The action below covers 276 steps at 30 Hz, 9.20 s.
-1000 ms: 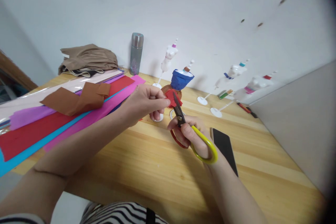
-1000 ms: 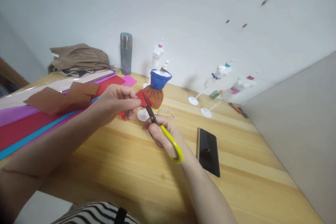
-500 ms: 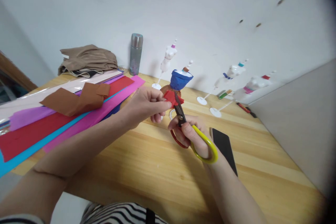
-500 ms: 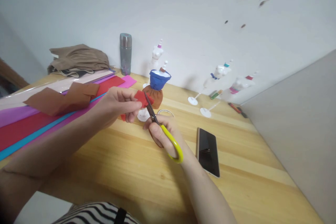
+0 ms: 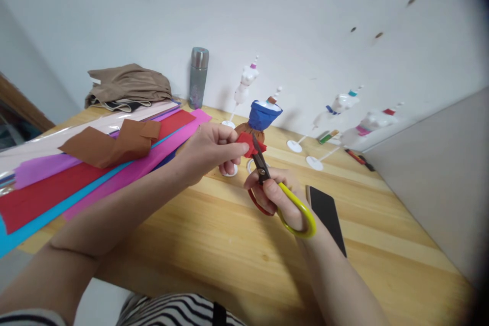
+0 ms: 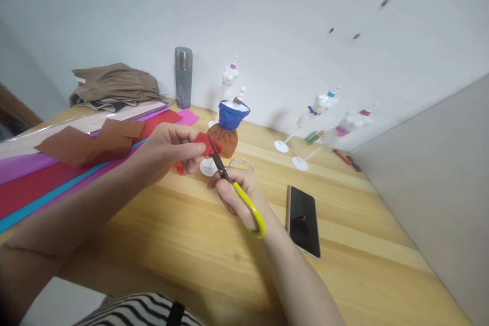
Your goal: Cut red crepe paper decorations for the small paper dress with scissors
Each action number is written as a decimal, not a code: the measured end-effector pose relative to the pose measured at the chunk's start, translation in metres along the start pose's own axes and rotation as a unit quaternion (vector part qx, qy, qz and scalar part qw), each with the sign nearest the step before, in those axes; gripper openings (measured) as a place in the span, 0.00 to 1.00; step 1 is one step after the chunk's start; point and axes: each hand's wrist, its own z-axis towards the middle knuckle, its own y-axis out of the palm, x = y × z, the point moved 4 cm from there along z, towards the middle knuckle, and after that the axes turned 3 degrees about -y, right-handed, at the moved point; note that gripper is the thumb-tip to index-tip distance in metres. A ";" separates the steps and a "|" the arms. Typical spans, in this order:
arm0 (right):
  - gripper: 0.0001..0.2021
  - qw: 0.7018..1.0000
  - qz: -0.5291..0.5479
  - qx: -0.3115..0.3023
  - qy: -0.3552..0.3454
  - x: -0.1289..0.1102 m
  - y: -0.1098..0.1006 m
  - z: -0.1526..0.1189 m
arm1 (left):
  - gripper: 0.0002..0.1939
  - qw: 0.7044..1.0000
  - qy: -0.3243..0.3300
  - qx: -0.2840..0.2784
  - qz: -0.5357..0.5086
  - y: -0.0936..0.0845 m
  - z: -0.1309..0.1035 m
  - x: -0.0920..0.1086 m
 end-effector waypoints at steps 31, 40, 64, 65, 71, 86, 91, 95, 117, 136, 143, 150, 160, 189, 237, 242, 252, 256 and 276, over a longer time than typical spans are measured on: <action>0.27 0.998 -0.058 0.021 0.008 -0.002 -0.001 0.001 | 0.11 1.000 -0.002 0.010 -0.001 -0.001 -0.001 0.002; 0.25 0.999 -0.027 0.034 -0.013 -0.002 0.001 0.000 | 0.11 1.000 -0.014 0.010 0.002 0.002 -0.003 0.004; 0.26 0.998 -0.036 0.042 0.001 -0.007 0.003 -0.001 | 0.10 0.999 0.014 -0.028 -0.027 -0.002 0.001 -0.003; 0.26 0.998 -0.036 0.041 0.004 -0.007 0.003 -0.001 | 0.10 0.999 0.015 -0.027 -0.025 -0.001 0.001 -0.003; 0.26 0.998 -0.050 0.043 -0.003 -0.008 0.002 -0.001 | 0.10 0.999 0.015 -0.034 -0.026 -0.001 0.001 -0.002; 0.25 0.999 -0.024 0.045 -0.005 -0.009 0.004 -0.002 | 0.09 1.000 -0.001 -0.019 -0.008 0.002 -0.002 0.001; 0.24 0.999 -0.009 0.040 -0.013 -0.009 0.004 -0.001 | 0.08 1.000 -0.002 -0.024 -0.004 0.003 -0.004 0.003; 0.25 0.999 -0.015 0.027 -0.028 -0.007 0.002 0.000 | 0.08 1.000 -0.003 -0.028 -0.002 0.003 -0.003 0.002; 0.25 0.997 -0.047 0.045 -0.030 -0.006 0.000 0.000 | 0.16 0.996 -0.005 -0.075 -0.040 -0.003 0.003 -0.005; 0.26 0.998 -0.060 0.023 -0.017 0.002 -0.001 0.000 | 0.10 1.000 0.013 0.015 0.007 0.003 -0.002 0.002; 0.25 0.999 -0.031 0.019 -0.003 0.003 0.001 -0.001 | 0.11 0.999 0.024 0.031 0.034 0.003 -0.002 0.002; 0.25 0.999 -0.037 0.020 -0.012 -0.003 0.001 0.002 | 0.12 0.999 0.007 0.021 0.045 0.005 -0.003 0.002; 0.26 0.999 -0.040 0.013 -0.008 0.002 0.000 -0.002 | 0.12 0.999 -0.006 0.006 0.041 0.006 -0.003 0.000; 0.27 0.998 -0.057 0.014 -0.020 -0.001 0.000 -0.001 | 0.11 1.000 -0.013 -0.008 0.025 0.006 -0.002 0.003; 0.22 0.999 -0.010 0.002 -0.035 0.004 0.001 -0.003 | 0.12 0.999 0.010 -0.015 -0.028 0.003 0.000 0.002; 0.23 0.999 -0.022 0.001 -0.048 0.002 0.001 -0.002 | 0.12 0.999 0.018 -0.026 -0.022 0.002 0.001 0.000; 0.23 0.999 -0.017 0.004 -0.040 0.002 0.002 -0.002 | 0.12 0.999 0.019 -0.034 -0.033 0.001 0.003 -0.002; 0.23 0.999 -0.022 0.004 -0.038 0.002 0.003 -0.001 | 0.14 0.998 -0.004 -0.051 -0.025 0.001 0.004 -0.005; 0.27 0.998 -0.051 0.005 -0.033 -0.005 0.003 0.001 | 0.11 0.999 -0.004 -0.033 -0.034 0.005 0.001 -0.007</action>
